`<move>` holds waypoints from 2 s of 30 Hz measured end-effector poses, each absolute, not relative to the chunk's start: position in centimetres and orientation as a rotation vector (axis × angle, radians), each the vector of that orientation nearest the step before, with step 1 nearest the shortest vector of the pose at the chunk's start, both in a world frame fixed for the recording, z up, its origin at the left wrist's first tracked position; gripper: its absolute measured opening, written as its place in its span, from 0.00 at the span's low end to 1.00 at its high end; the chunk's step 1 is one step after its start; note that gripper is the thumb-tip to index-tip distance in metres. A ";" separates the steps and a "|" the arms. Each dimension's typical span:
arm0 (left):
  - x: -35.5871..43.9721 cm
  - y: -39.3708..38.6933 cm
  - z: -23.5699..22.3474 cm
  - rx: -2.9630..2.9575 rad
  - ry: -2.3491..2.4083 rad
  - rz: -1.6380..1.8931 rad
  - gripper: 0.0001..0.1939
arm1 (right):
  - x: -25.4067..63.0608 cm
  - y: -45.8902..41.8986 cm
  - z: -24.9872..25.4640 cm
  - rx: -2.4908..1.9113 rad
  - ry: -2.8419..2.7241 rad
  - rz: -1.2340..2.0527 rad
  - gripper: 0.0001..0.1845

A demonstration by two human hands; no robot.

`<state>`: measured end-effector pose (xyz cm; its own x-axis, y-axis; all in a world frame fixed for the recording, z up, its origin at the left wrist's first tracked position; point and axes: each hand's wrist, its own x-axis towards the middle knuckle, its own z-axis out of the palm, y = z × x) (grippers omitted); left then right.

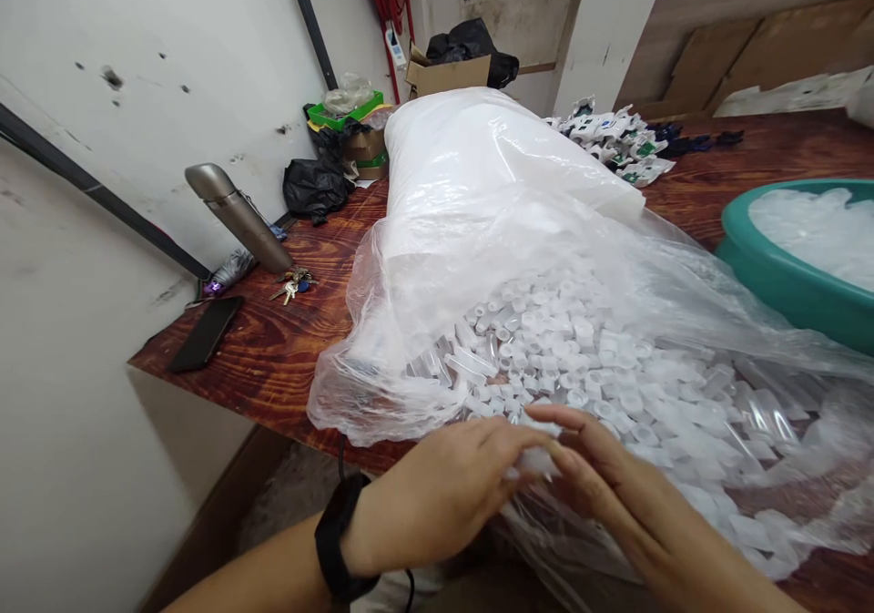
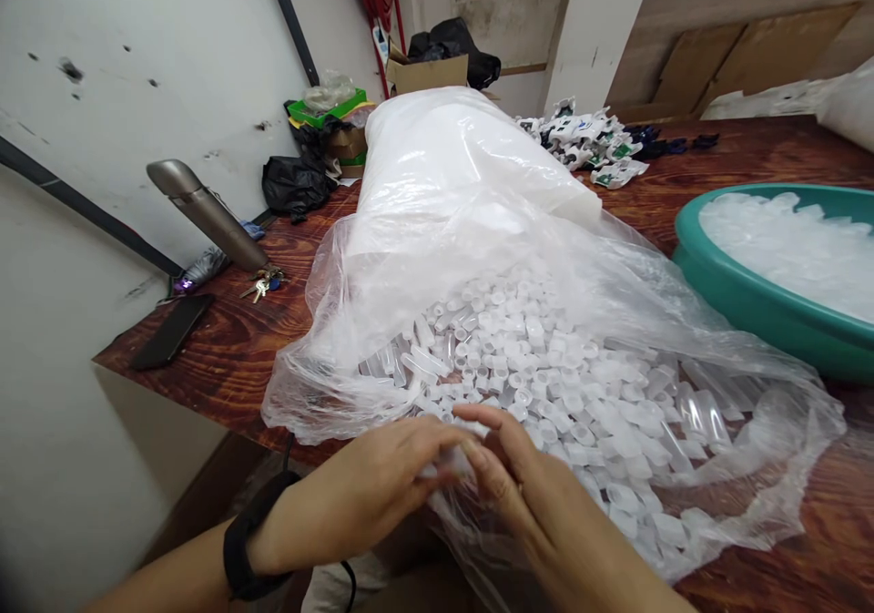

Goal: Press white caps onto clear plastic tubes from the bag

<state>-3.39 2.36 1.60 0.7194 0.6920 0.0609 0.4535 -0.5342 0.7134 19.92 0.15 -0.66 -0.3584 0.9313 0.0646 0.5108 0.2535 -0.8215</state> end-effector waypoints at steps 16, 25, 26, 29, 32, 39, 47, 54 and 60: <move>-3.7 12.0 1.2 2.559 1.257 0.062 0.07 | 24.3 8.0 -3.6 -1.328 -2.226 0.217 0.20; -2.1 6.8 2.4 1.971 1.003 0.581 0.15 | 22.0 3.4 -0.6 -1.298 -1.575 0.886 0.12; -1.9 6.2 2.5 1.920 0.975 0.598 0.15 | 21.5 2.9 -0.3 -1.261 -1.570 0.873 0.10; -1.8 5.2 2.7 1.808 0.970 0.599 0.14 | 20.8 2.1 0.4 -1.127 -1.762 0.726 0.09; -2.2 4.6 2.5 1.745 0.987 0.632 0.13 | 21.0 1.8 0.9 -1.056 -1.920 0.616 0.11; -2.7 3.3 0.8 2.008 0.904 0.781 0.12 | 22.0 0.2 0.2 -1.088 -2.077 0.571 0.14; -2.9 2.5 0.9 2.361 0.844 0.772 0.17 | 21.5 -1.6 -1.7 -1.253 -2.085 0.573 0.24; -2.9 2.3 0.8 2.240 0.833 0.739 0.13 | 20.9 -1.4 -1.1 -1.142 -2.123 0.584 0.23; -3.1 2.1 0.6 2.215 0.871 0.720 0.12 | 20.6 -1.8 -1.4 -1.181 -2.056 0.742 0.19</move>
